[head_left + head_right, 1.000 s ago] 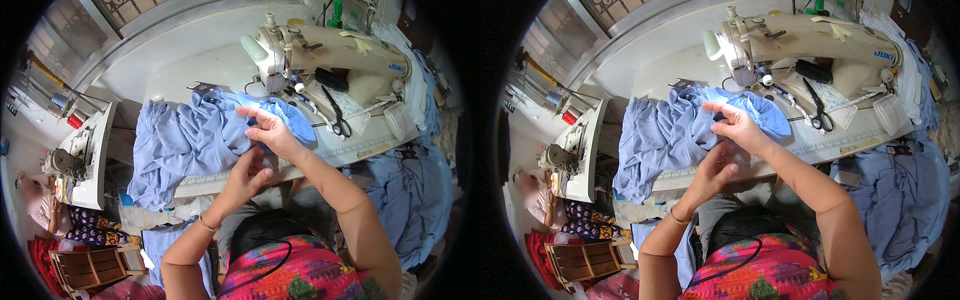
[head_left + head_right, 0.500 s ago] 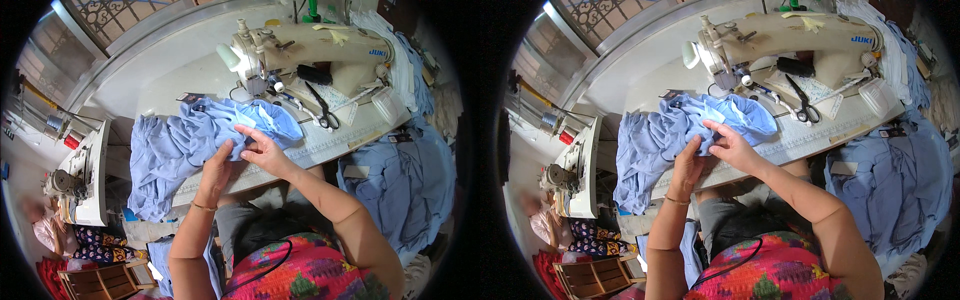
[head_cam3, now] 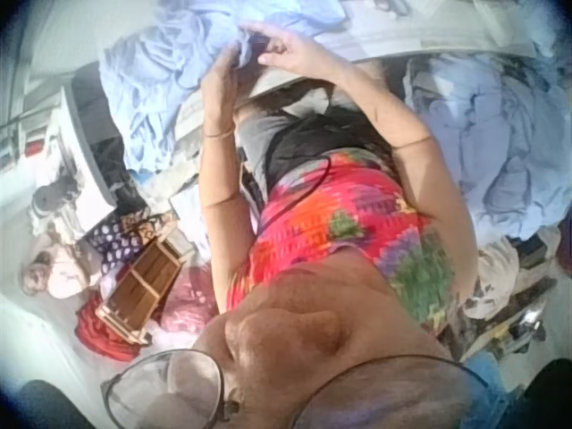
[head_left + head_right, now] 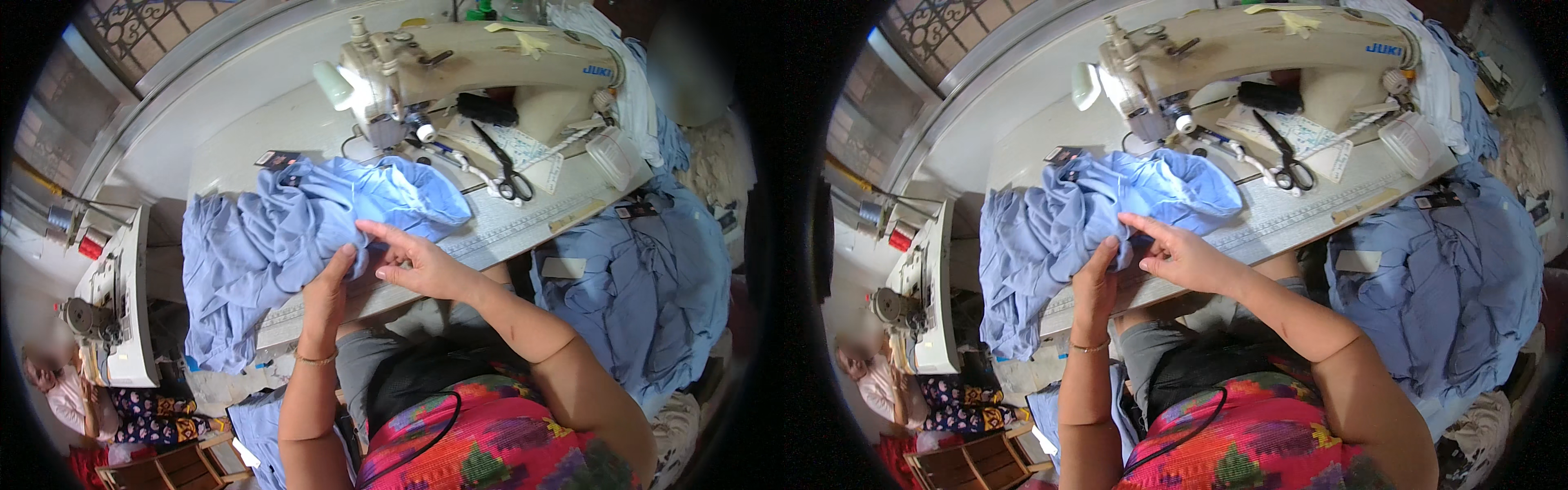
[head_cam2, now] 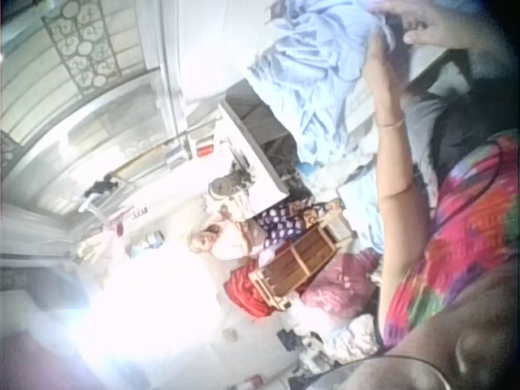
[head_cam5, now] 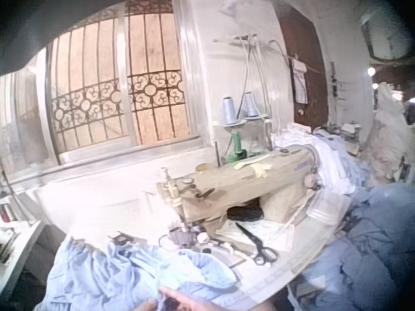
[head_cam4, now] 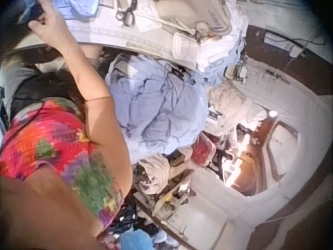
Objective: The person buttons a light blue shirt, folds it, and then uses a pair of shears to trim loose threads from another shirt at a workstation.
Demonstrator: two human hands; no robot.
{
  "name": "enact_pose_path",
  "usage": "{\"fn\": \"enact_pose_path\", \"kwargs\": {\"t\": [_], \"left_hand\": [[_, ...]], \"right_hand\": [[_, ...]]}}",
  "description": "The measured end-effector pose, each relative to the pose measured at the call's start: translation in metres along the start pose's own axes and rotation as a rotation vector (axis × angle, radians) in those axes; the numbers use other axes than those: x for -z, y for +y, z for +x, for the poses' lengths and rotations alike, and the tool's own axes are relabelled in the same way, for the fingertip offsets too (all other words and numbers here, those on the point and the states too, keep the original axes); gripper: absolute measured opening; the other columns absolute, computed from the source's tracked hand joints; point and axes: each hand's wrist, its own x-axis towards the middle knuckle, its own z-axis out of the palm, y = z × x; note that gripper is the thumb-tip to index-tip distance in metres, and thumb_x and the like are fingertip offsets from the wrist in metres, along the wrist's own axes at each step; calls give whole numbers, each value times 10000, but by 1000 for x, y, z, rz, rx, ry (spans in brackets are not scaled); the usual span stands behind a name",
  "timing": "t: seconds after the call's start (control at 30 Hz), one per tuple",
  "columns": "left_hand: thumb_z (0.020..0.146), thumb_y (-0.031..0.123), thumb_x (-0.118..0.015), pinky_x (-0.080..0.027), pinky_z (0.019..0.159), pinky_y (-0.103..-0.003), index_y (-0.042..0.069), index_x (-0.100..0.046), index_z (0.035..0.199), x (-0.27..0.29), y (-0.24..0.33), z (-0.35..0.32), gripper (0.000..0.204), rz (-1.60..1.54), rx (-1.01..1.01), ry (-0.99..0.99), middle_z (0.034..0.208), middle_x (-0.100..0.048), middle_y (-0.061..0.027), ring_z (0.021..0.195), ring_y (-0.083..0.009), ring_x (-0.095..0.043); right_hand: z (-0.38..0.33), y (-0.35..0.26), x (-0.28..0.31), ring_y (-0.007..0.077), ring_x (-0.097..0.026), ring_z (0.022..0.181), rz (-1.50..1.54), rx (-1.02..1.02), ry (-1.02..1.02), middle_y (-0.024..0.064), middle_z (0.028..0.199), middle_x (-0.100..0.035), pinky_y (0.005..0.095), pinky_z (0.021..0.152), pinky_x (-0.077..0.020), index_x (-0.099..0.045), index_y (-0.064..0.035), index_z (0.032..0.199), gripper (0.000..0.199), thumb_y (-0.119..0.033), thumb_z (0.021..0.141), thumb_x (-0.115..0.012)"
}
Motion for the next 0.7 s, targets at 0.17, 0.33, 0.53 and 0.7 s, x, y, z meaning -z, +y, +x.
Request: {"fn": "enact_pose_path", "kwargs": {"t": [0.17,0.33,0.53,0.7], "left_hand": [[801,67,-695,-406,957,-305,-33,-483,1230,-5,-6,1,489,-45,-110,92,1178,-551,-90,1073,-182,-536],[829,108,-677,-397,967,-298,-42,-497,1212,-3,-6,0,449,33,-84,94,1187,-547,-88,1077,-176,-532],[832,107,-668,-383,989,-305,-59,-486,1226,-5,-4,1,464,53,-101,91,1207,-536,-95,1112,-184,-517],[815,112,-680,-382,979,-297,-57,-463,1249,-6,-7,3,514,117,-138,111,1223,-523,-99,1114,-188,-507]], "right_hand": [[-24,-7,49,109,-568,852,-329,25,163,55,1039,-617,263,826,-451,-567,-41,1184,332,-26,852,-561],[-51,-21,106,109,-563,887,-324,9,456,42,959,-622,265,821,-447,-614,-10,1005,157,-48,858,-572],[-84,-35,65,98,-565,822,-123,-85,-144,21,908,-610,269,760,-459,-621,-20,993,142,-73,864,-593],[-82,-23,31,109,-570,819,-93,-70,-139,30,898,-621,254,749,-457,-629,-23,988,139,-85,868,-598]]}}
